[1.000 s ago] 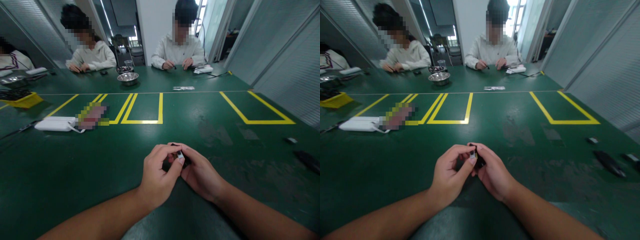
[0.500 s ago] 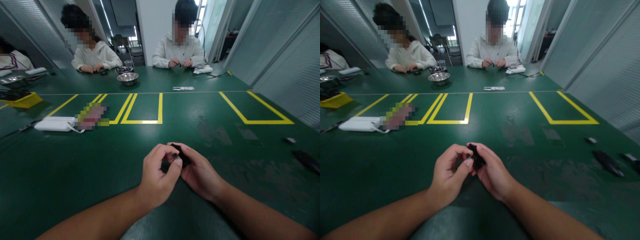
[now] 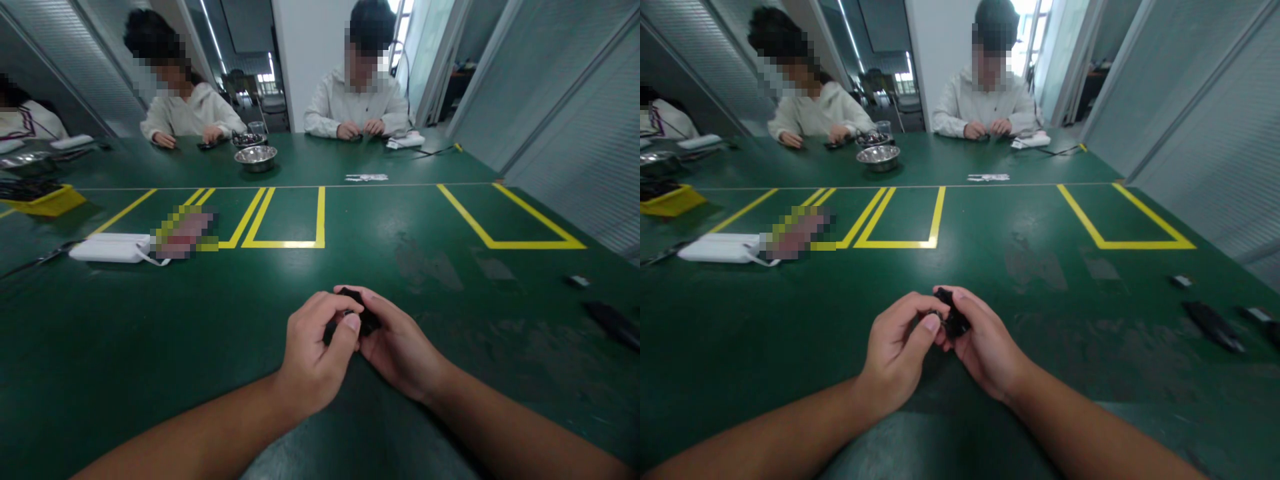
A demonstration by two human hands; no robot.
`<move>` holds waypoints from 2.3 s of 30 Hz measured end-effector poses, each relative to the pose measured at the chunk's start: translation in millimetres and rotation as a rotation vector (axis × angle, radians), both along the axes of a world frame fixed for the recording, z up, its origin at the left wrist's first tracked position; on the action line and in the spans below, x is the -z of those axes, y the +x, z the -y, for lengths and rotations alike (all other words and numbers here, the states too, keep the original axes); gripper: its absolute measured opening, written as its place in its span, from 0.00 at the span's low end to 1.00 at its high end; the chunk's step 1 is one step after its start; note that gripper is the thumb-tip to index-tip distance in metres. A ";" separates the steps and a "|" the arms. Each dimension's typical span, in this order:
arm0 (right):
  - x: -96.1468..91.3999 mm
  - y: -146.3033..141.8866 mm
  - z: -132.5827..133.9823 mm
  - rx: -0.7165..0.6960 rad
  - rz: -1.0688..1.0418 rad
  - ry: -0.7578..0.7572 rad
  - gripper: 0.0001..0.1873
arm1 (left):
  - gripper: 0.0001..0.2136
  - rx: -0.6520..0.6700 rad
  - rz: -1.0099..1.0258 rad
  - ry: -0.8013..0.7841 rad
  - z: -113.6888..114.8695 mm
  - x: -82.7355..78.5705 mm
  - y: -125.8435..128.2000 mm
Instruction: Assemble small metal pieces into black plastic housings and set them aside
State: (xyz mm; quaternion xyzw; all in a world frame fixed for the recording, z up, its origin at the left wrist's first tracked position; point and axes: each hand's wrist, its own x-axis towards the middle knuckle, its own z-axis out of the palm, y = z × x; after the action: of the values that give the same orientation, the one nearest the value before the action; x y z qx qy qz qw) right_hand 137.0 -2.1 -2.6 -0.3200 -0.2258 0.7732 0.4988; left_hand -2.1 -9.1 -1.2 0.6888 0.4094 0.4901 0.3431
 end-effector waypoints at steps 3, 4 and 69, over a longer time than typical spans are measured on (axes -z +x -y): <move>-0.4 0.4 -0.1 -0.011 0.001 0.001 0.15 | 0.10 0.005 0.010 -0.017 0.2 0.1 0.7; -0.6 0.3 -0.1 -0.011 0.003 0.001 0.15 | 0.10 0.004 0.012 -0.020 0.2 0.0 0.9; -5.5 -3.0 1.8 -0.019 0.002 0.035 0.05 | 0.04 -0.029 -0.106 -0.049 -2.9 -6.6 7.7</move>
State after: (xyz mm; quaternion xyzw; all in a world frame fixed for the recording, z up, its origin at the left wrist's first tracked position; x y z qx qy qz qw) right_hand 134.0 -4.0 3.0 -0.3096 -0.2429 0.7735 0.4969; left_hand 5.6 -6.2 5.4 0.6992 0.4486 0.4478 0.3308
